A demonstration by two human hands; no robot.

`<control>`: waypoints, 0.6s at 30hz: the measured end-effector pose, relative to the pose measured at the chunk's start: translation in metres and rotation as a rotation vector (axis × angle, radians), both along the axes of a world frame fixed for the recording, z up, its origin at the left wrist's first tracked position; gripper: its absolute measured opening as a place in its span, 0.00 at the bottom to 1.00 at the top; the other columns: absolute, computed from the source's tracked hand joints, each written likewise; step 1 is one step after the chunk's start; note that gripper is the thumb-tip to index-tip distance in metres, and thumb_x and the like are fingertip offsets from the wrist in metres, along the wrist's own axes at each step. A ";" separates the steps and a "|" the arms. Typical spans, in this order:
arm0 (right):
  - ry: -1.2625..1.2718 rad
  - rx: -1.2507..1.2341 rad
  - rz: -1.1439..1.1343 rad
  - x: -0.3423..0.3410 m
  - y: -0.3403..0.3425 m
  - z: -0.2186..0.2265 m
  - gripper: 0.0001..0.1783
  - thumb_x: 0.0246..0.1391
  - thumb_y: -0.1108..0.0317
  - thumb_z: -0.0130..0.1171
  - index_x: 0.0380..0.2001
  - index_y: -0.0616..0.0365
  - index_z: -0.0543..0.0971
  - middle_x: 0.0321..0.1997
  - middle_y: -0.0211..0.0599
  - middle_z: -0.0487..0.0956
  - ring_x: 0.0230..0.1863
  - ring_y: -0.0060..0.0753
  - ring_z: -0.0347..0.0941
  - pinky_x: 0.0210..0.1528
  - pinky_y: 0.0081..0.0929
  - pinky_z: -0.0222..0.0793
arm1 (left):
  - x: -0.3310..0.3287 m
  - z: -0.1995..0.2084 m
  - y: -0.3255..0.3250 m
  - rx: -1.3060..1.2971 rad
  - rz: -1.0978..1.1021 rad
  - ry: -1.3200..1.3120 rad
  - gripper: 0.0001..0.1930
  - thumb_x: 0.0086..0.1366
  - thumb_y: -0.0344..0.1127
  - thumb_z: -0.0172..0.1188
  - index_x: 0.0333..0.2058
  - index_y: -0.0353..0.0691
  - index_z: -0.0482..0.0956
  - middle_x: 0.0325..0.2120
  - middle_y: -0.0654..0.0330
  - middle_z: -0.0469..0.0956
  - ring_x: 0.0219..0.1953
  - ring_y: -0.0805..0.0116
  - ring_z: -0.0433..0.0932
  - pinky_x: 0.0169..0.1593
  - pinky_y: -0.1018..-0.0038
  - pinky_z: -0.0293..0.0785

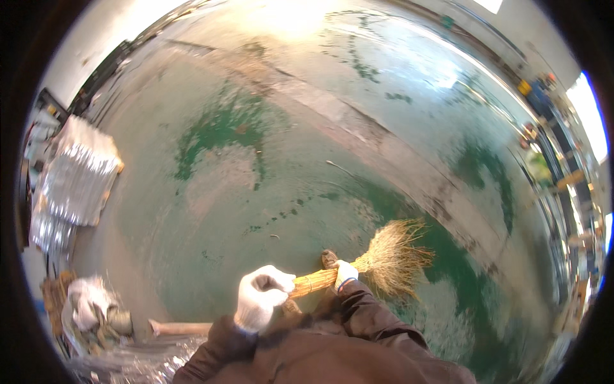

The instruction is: The person sweeps a large warehouse floor using a traditional straw broom, moving debris and dust across the concrete surface. They walk around stacks of wrapped materials and a forklift while sweeping.

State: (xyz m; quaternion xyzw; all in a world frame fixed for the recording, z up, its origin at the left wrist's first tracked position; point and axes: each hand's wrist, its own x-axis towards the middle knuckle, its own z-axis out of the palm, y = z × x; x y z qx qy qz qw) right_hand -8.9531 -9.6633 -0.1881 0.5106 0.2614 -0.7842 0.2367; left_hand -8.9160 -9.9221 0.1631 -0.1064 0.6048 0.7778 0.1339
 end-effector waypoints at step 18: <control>0.177 -0.643 0.381 -0.217 -0.357 0.202 0.06 0.69 0.68 0.63 0.41 0.59 0.78 0.47 0.45 0.83 0.44 0.47 0.80 0.58 0.55 0.79 | 0.039 0.123 -0.081 -0.049 1.381 0.482 0.12 0.46 0.21 0.56 0.33 0.39 0.74 0.29 0.57 0.77 0.38 0.56 0.80 0.65 0.54 0.77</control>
